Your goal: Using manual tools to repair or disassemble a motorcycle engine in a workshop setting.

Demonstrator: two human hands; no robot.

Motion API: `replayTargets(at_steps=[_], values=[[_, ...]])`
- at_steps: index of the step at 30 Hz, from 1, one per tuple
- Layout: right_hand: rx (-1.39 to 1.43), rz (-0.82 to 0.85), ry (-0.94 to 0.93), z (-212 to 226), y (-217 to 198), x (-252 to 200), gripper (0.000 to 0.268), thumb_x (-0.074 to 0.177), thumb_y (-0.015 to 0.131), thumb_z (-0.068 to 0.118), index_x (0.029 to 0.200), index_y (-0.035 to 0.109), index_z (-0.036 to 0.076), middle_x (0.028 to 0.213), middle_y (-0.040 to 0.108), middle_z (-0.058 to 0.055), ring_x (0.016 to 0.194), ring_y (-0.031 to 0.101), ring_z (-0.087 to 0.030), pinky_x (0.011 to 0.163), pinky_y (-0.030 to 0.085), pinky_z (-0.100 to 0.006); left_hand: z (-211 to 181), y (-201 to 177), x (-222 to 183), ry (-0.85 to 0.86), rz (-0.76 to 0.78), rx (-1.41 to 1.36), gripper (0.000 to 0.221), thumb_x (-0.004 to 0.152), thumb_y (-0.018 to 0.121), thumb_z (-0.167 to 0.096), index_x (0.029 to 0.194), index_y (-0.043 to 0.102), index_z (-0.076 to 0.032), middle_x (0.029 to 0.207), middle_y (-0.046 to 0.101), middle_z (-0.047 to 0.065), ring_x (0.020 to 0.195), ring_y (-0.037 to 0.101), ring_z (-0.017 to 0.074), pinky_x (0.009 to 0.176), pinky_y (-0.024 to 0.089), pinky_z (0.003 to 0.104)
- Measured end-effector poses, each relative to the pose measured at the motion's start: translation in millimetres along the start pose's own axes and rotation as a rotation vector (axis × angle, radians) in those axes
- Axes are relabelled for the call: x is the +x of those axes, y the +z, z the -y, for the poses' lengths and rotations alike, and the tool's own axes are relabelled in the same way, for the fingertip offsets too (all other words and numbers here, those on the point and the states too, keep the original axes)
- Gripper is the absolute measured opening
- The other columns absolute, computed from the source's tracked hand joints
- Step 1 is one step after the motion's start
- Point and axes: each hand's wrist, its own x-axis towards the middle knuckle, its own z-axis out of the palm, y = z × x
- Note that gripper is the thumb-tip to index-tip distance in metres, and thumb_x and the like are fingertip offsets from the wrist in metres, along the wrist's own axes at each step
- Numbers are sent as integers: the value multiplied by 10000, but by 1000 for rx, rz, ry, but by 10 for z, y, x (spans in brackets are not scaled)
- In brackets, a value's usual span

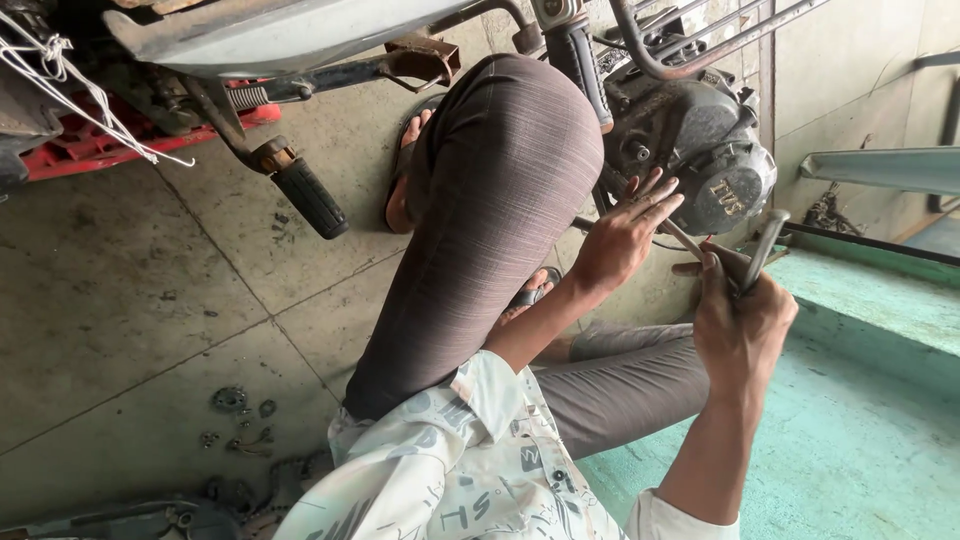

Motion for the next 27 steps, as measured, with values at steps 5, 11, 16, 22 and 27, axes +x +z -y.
replayTargets(at_steps=[5, 11, 16, 22, 27], values=[[123, 60, 121, 52, 55, 66, 188, 1076, 628, 181, 1139, 765, 67, 794, 744, -59, 547, 609, -66, 447, 455, -269, 17, 21, -9, -13, 0, -18, 420, 978, 599, 27, 1394, 584, -27, 1492, 577, 128, 1485, 467, 277, 1320, 320, 423], [-142, 123, -213, -97, 127, 104, 199, 1052, 632, 177, 1009, 761, 32, 743, 731, -91, 505, 636, -120, 462, 517, -291, -189, -151, 18, -140, -85, -521, 583, 920, 433, 105, 1454, 574, -82, 1431, 643, 87, 1381, 597, 194, 1306, 420, 392], [-184, 29, -436, -695, 166, 257, 242, 1064, 622, 134, 855, 676, 24, 867, 717, -111, 588, 669, -147, 536, 531, -299, -751, 143, -118, -248, -350, -1107, 360, 980, 491, 0, 1318, 550, -110, 1149, 615, 28, 1071, 568, 124, 1025, 459, 308], [-439, 186, -443, -391, 66, 333, 204, 995, 643, 91, 797, 678, 54, 702, 703, -91, 523, 653, -187, 491, 533, -319, -1487, -691, 286, -317, -528, -1458, 110, 1037, 645, -129, 1029, 537, -109, 777, 502, -38, 660, 423, 44, 616, 367, 201], [-577, 329, -799, 37, -132, 487, 269, 780, 792, 173, 1021, 750, 63, 823, 756, -90, 653, 710, -189, 540, 574, -324, -1415, -758, 69, -355, -500, -1701, 260, 1074, 613, -113, 835, 513, -88, 590, 414, -47, 493, 302, 37, 514, 241, 268]])
